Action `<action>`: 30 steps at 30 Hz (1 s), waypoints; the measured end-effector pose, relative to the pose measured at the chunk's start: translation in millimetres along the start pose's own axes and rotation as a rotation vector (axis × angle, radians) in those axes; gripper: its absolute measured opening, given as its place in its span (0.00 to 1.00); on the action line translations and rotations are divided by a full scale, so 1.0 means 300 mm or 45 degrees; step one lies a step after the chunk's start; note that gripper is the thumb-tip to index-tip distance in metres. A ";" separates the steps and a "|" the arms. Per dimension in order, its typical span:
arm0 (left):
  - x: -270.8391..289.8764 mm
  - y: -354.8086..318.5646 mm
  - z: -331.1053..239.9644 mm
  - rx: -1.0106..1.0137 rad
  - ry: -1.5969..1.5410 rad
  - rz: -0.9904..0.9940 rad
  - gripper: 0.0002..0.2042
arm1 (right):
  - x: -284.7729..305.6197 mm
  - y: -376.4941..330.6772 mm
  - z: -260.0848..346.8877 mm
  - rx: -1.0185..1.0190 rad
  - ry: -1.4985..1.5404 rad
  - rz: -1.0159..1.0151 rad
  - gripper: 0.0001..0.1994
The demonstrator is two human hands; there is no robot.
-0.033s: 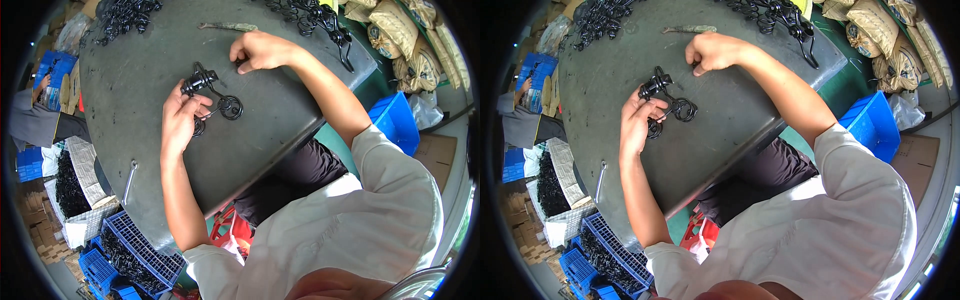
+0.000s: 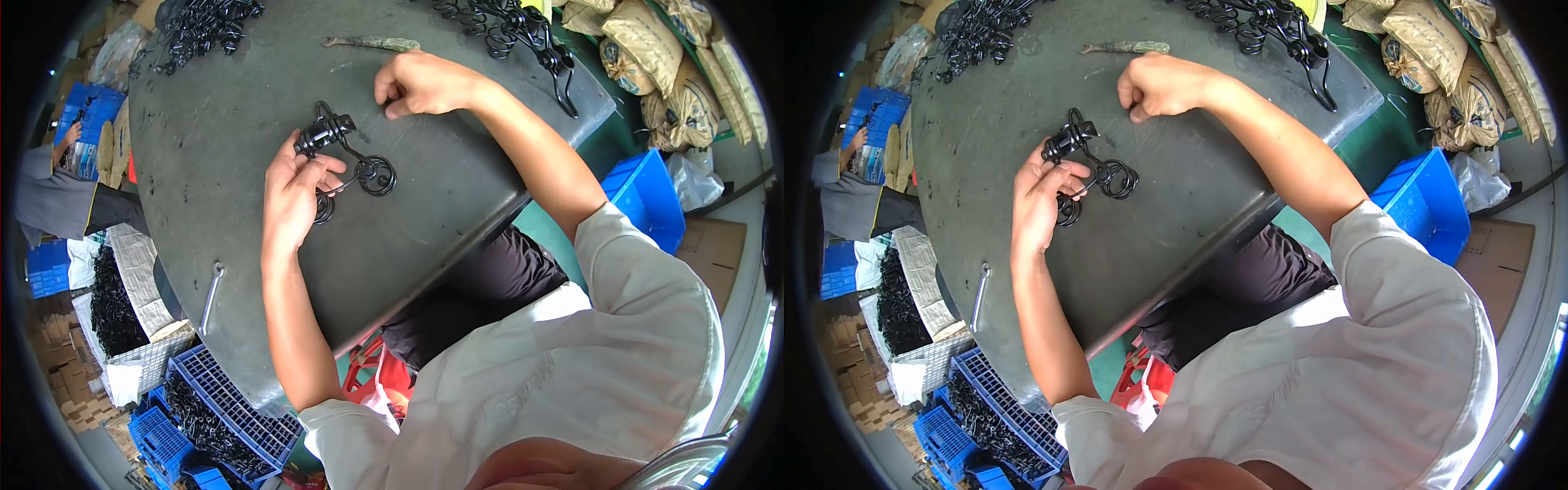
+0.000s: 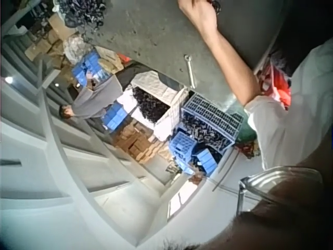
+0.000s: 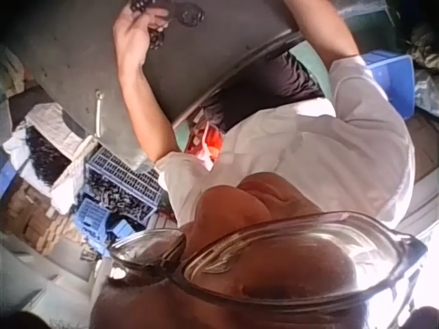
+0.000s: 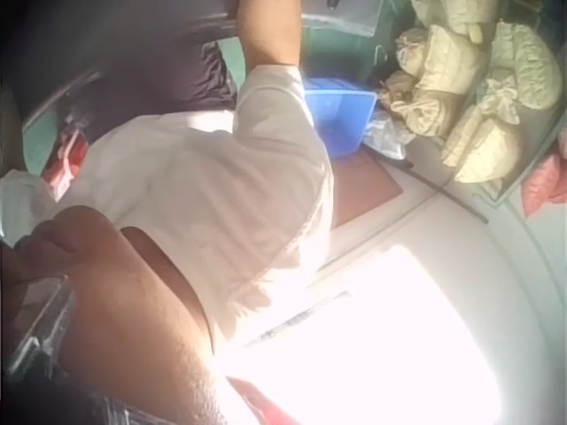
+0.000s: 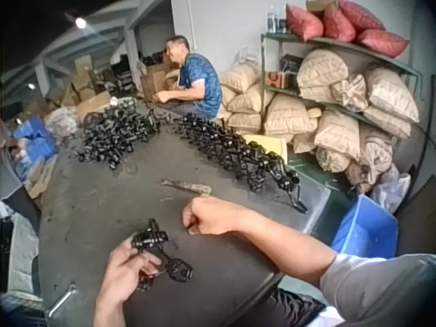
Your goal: Assembling small mechanical components, which appear to be bicycle derailleurs, at a factory workbench.
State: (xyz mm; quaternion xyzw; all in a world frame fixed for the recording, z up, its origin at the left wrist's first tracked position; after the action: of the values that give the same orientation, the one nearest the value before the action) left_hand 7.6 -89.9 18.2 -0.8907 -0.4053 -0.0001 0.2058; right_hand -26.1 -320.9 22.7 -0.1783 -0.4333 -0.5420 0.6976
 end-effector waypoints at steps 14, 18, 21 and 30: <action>0.000 0.001 0.003 0.020 -0.002 -0.029 0.21 | -0.098 0.047 0.050 0.174 0.978 -0.352 0.09; 0.001 -0.001 -0.004 0.013 0.012 -0.012 0.20 | -0.109 0.048 0.048 0.159 1.011 -0.367 0.09; 0.000 0.000 -0.001 0.011 0.009 -0.016 0.20 | -0.103 0.046 0.053 0.152 0.996 -0.378 0.09; -0.003 -0.006 -0.004 0.015 0.005 -0.023 0.17 | -0.119 0.043 0.053 0.021 1.117 -0.355 0.05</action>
State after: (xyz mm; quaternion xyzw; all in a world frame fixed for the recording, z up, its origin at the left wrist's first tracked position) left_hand 5.9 -90.0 19.7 -0.8857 -0.4131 -0.0015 0.2118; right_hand -22.3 -283.5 6.0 0.1335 -0.1213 -0.6516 0.7368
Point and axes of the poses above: each hand's wrist, its own y-axis towards the middle knuckle, its own x-axis out of the back of the hand, z = x × y, the point moved 5 cm from there along y, towards the middle knuckle, and after that the axes turned 15 degrees about x, right-handed, at the moved point
